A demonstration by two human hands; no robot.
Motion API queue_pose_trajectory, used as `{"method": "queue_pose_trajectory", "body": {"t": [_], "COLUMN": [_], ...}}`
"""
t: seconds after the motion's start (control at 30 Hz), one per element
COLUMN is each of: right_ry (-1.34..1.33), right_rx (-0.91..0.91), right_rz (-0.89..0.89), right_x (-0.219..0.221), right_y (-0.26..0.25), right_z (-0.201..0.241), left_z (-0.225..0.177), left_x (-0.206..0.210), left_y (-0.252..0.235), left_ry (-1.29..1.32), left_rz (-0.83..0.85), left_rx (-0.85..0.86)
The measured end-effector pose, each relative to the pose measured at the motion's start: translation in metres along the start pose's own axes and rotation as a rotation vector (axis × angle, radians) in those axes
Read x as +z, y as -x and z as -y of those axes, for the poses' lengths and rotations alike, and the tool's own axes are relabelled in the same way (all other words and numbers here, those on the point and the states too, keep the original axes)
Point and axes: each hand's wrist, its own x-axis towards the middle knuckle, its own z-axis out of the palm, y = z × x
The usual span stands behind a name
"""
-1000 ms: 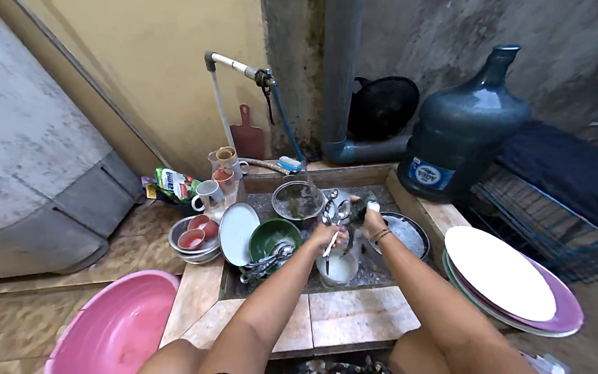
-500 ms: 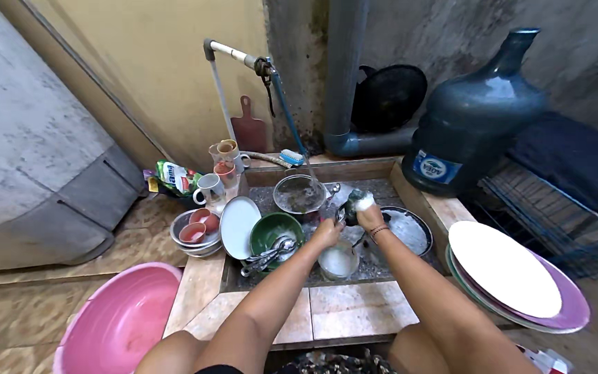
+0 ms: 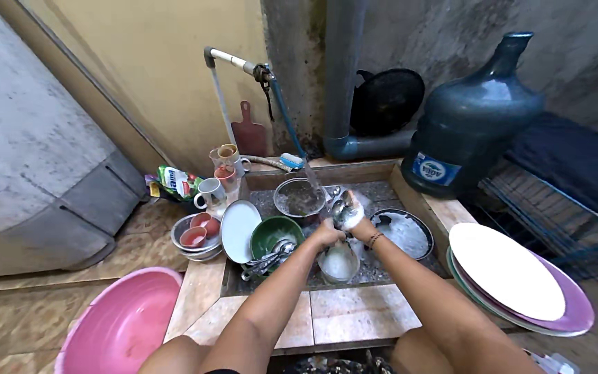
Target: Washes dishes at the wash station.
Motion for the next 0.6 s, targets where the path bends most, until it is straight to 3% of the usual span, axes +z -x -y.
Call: {"method": "queue_pose_trajectory", "body": {"t": [0.1, 0.27, 0.33, 0.43, 0.5, 0.6], "right_ry": [-0.033, 0.088, 0.163, 0.109, 0.081, 0.219], "right_rx": [0.031, 0.039, 0.098, 0.067, -0.009, 0.117], "right_rz": [-0.013, -0.186, -0.178, -0.066, -0.097, -0.187], "right_x": [-0.001, 0.001, 0.0, -0.006, -0.008, -0.006], "right_y": [-0.004, -0.01, -0.012, -0.012, -0.018, -0.019], "right_z": [-0.001, -0.001, 0.0, -0.006, -0.011, -0.002], "left_z": [0.0, -0.007, -0.008, -0.002, -0.004, -0.003], "left_x": [-0.005, 0.006, 0.011, 0.009, 0.007, 0.012], "left_y": [0.001, 0.002, 0.002, -0.001, 0.002, 0.001], "left_ry": [0.131, 0.253, 0.294, 0.248, 0.195, 0.206], "left_rz": [0.118, 0.127, 0.123, 0.14, 0.16, 0.143], "left_rx": [-0.039, -0.129, -0.168, -0.198, -0.201, -0.194]}}
